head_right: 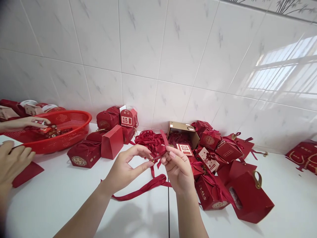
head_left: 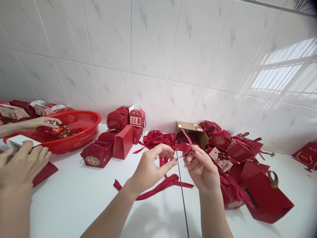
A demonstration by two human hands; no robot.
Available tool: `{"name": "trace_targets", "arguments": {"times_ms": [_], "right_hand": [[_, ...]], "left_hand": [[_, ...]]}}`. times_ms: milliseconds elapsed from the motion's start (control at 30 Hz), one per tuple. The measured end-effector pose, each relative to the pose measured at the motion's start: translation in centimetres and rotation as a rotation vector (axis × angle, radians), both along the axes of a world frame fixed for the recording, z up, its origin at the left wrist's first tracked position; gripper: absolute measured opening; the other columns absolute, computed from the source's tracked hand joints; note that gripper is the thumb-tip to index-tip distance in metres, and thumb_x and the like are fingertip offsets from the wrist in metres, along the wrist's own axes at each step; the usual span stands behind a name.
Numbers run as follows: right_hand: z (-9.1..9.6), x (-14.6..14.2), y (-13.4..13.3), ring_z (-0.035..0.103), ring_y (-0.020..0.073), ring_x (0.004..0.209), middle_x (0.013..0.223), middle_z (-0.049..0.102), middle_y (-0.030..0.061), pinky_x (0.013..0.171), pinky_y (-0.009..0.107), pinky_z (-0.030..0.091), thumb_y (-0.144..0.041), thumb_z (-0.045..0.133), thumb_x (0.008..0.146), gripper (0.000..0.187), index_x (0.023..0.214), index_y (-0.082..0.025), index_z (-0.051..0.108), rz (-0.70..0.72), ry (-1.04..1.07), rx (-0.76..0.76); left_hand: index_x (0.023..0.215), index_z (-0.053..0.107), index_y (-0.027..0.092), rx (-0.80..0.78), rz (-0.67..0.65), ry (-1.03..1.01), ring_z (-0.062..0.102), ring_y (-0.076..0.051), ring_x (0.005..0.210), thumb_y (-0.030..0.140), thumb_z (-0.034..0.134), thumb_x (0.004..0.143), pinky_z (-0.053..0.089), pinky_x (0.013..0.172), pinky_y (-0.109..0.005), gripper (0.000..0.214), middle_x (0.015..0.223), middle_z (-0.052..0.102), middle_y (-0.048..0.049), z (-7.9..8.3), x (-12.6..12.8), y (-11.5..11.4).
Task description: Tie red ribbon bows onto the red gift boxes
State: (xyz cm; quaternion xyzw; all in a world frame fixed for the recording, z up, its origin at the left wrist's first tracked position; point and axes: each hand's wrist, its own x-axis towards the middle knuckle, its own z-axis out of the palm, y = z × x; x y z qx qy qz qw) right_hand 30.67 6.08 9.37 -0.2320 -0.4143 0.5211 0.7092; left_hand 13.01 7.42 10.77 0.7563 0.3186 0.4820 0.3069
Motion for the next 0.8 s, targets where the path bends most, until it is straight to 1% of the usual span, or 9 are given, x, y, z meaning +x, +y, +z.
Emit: {"name": "trace_targets", "arguments": {"times_ms": [200,267,367,467,533,600,667,733,800], "right_hand": [[-0.3,0.1,-0.4,0.056,0.0141,0.060,0.065,0.064,0.0008,0.057,0.028,0.048,-0.032,0.072,0.075,0.015,0.088,-0.028,0.078,-0.010,-0.072,0.040],[-0.5,0.1,-0.3,0.054,0.0124,0.060,0.073,0.066,0.0015,0.059,0.028,0.047,-0.031,0.071,0.077,0.013,0.088,-0.027,0.077,-0.054,-0.130,0.051],[-0.8,0.1,-0.1,0.057,0.0131,0.072,0.103,0.064,0.0052,0.066,0.029,0.049,-0.031,0.070,0.079,0.014,0.091,-0.026,0.075,-0.258,-0.290,0.055],[-0.7,0.1,-0.2,0.056,0.0222,0.107,0.134,0.047,0.0082,0.077,0.033,0.051,-0.032,0.070,0.080,0.026,0.106,-0.028,0.070,-0.609,-0.498,0.070],[-0.5,0.0,-0.5,0.048,0.0261,0.122,0.138,0.044,0.0092,0.087,0.037,0.050,-0.029,0.068,0.082,0.029,0.111,-0.028,0.068,-0.720,-0.637,0.155],[-0.2,-0.1,-0.9,0.053,0.0258,0.117,0.123,0.057,0.0092,0.092,0.041,0.048,-0.024,0.066,0.085,0.022,0.107,-0.028,0.069,-0.629,-0.779,0.295],[-0.1,-0.4,-1.2,0.063,0.0234,0.099,0.102,0.068,0.0072,0.086,0.039,0.050,-0.020,0.064,0.086,0.018,0.100,-0.028,0.071,-0.436,-0.911,0.405],[0.0,-0.8,-1.3,0.065,0.0205,0.083,0.088,0.070,0.0051,0.075,0.034,0.052,-0.018,0.065,0.086,0.014,0.095,-0.027,0.072,-0.309,-0.979,0.435],[-0.2,-1.1,-1.1,0.064,0.0182,0.075,0.082,0.069,0.0036,0.068,0.030,0.051,-0.021,0.067,0.085,0.007,0.089,-0.025,0.071,-0.286,-0.982,0.415]], "left_hand": [[0.083,0.065,0.021,0.099,0.007,0.030,0.065,-0.017,0.082,0.026,0.063,0.087,0.052,0.077,-0.029,0.007,0.084,0.069,-0.0023,0.1,-0.4,0.4],[0.083,0.064,0.021,0.112,0.003,0.060,0.063,-0.016,0.083,0.024,0.061,0.088,0.050,0.078,-0.028,0.006,0.085,0.068,-0.0018,0.2,-0.8,0.5],[0.084,0.061,0.022,0.110,0.014,0.099,0.062,-0.016,0.086,0.022,0.058,0.090,0.049,0.080,-0.028,0.007,0.088,0.065,-0.0015,0.5,-1.6,0.8],[0.085,0.060,0.022,0.093,0.026,0.138,0.060,-0.018,0.093,0.023,0.054,0.092,0.048,0.085,-0.030,0.009,0.095,0.063,-0.0026,0.7,-2.3,1.0],[0.086,0.060,0.023,0.074,0.005,0.208,0.059,-0.020,0.100,0.025,0.052,0.093,0.047,0.089,-0.033,0.011,0.104,0.062,-0.0037,0.8,-2.5,0.9],[0.086,0.061,0.024,0.074,-0.032,0.291,0.057,-0.022,0.107,0.026,0.051,0.093,0.046,0.093,-0.035,0.012,0.113,0.060,-0.0045,0.8,-2.6,0.7],[0.088,0.062,0.024,0.090,-0.061,0.353,0.056,-0.022,0.107,0.028,0.051,0.093,0.047,0.091,-0.036,0.013,0.115,0.059,-0.0051,0.7,-2.4,0.4],[0.090,0.063,0.024,0.104,-0.071,0.381,0.058,-0.022,0.101,0.027,0.050,0.093,0.049,0.087,-0.034,0.013,0.108,0.060,-0.0050,0.6,-2.2,0.3],[0.091,0.062,0.024,0.104,-0.066,0.378,0.058,-0.020,0.095,0.024,0.049,0.093,0.049,0.083,-0.032,0.013,0.100,0.060,-0.0038,0.6,-2.1,0.3]]}}
